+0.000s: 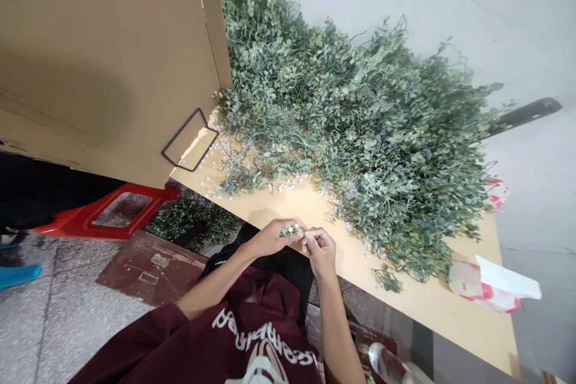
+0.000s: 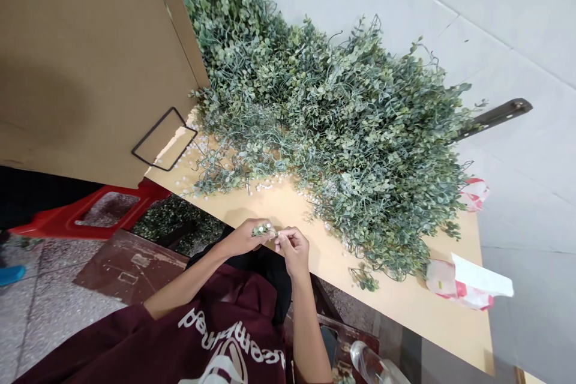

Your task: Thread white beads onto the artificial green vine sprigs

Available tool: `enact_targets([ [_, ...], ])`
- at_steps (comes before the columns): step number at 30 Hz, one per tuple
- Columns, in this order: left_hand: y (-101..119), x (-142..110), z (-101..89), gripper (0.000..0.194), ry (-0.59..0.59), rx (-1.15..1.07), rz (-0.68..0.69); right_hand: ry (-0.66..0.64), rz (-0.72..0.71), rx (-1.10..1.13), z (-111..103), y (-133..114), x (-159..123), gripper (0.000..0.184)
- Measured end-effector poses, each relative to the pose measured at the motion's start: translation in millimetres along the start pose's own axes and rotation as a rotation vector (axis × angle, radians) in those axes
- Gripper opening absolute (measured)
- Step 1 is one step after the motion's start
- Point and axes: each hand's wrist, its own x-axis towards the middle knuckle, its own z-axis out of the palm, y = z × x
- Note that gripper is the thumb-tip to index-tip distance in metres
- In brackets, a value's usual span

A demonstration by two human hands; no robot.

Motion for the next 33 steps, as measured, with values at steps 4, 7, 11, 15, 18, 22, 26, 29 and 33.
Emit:
enact_targets([
  [4, 0, 0, -0.4, 0.027, -0.003, 0.022, -0.012, -0.011, -0.004, 0.009, 0, 0, 0, 0.019],
  [7, 0, 0, -0.5, 0.026, 0.002, 0.031, -0.006, -0.017, -0.014, 0.013, 0, 0, 0, 0.016],
  [11, -2, 0, -0.4, 0.025, 0.009, 0.038, 0.001, -0.024, -0.012, -0.009, 0, 1, 0, 0.015],
  [15, -2, 1, -0.7, 0.026, 0.008, 0.047, 0.0, -0.048, -0.003, -0.025, -1, 0, 0, 0.015],
  [18, -3, 1, -1.0, 0.026, 0.001, 0.04, -0.006, -0.047, 0.002, -0.035, -1, -1, 0, 0.014],
  [22, -5, 1, -0.5, 0.029, 0.024, 0.046, -0.02, -0.049, 0.008, -0.023, 0, -1, 1, 0.012],
  [26, -7, 1, 1.5, 0.03, 0.054, 0.046, -0.041, -0.02, 0.019, 0.017, 2, -2, 2, 0.015],
  [29, -10, 2, 3.0, 0.03, 0.086, 0.075, -0.037, 0.019, 0.027, 0.045, 4, -4, 4, 0.017],
  [33, -15, 2, 3.7, 0.032, 0.092, 0.136, -0.03, 0.014, 0.005, -0.001, 7, -8, 5, 0.019],
])
